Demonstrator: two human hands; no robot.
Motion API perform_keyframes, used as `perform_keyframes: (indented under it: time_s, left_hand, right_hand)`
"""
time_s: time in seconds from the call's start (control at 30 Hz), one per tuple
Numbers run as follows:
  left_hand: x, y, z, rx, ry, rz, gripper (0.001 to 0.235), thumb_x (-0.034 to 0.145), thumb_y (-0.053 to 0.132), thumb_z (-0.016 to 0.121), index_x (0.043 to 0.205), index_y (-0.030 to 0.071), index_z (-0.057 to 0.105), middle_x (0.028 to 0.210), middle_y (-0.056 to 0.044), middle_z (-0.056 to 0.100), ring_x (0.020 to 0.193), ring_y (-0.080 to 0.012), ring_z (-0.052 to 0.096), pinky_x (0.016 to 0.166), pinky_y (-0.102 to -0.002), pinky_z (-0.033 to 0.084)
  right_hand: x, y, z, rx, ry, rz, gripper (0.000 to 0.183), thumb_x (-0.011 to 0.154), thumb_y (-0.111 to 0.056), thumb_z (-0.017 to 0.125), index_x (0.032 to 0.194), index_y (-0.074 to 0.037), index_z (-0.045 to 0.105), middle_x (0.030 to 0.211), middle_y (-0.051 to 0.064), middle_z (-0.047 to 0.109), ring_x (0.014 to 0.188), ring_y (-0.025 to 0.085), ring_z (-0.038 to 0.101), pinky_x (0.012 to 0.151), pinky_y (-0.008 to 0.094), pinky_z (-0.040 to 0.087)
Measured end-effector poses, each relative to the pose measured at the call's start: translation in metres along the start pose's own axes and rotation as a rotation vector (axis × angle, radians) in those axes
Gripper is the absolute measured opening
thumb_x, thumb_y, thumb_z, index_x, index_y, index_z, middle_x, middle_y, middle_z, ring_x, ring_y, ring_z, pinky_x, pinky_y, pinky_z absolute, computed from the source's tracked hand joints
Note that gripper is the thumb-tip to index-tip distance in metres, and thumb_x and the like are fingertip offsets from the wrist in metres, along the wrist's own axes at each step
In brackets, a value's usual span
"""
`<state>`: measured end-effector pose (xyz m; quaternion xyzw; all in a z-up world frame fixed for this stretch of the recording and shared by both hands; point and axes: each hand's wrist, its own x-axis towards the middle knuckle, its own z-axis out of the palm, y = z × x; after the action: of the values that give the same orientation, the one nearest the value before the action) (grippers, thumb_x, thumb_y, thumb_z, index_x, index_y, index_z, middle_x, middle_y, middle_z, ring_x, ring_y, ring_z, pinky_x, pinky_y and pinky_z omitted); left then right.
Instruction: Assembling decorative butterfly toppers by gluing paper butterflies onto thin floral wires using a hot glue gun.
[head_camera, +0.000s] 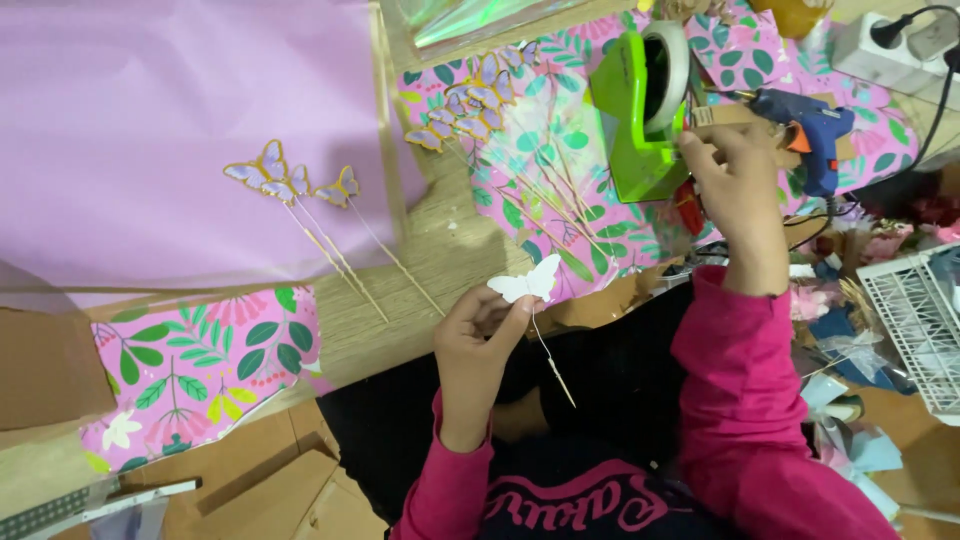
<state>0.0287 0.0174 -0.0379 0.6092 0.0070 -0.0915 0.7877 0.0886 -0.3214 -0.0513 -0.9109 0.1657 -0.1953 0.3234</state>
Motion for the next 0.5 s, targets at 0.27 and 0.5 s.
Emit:
perform_keyframes:
  time_s: [0.27, 0.5]
  left_hand:
    - [0.002, -0.003, 0.004, 0.019, -0.008, -0.030, 0.018, 0.087, 0.011, 0.080, 0.102, 0.001, 0.075, 0.088, -0.016, 0.082, 0.086, -0.0231, 0.079, 0.080, -0.036, 0.062]
    - [0.003, -0.005, 0.002, 0.061, 0.031, -0.059, 0.019, 0.087, 0.011, 0.081, 0.102, 0.002, 0.075, 0.087, -0.015, 0.082, 0.084, -0.0197, 0.077, 0.078, -0.034, 0.060]
  right_hand:
    - [-0.006, -0.021, 0.015, 0.472, 0.118, 0.256, 0.007, 0.100, -0.023, 0.076, 0.097, -0.017, 0.077, 0.074, 0.000, 0.057, 0.066, 0.003, 0.045, 0.055, 0.017, 0.039]
    - [-0.033, -0.036, 0.017, 0.842, 0.253, 0.229, 0.023, 0.102, -0.007, 0.067, 0.081, -0.010, 0.059, 0.077, 0.002, 0.055, 0.069, 0.005, 0.042, 0.062, 0.018, 0.035]
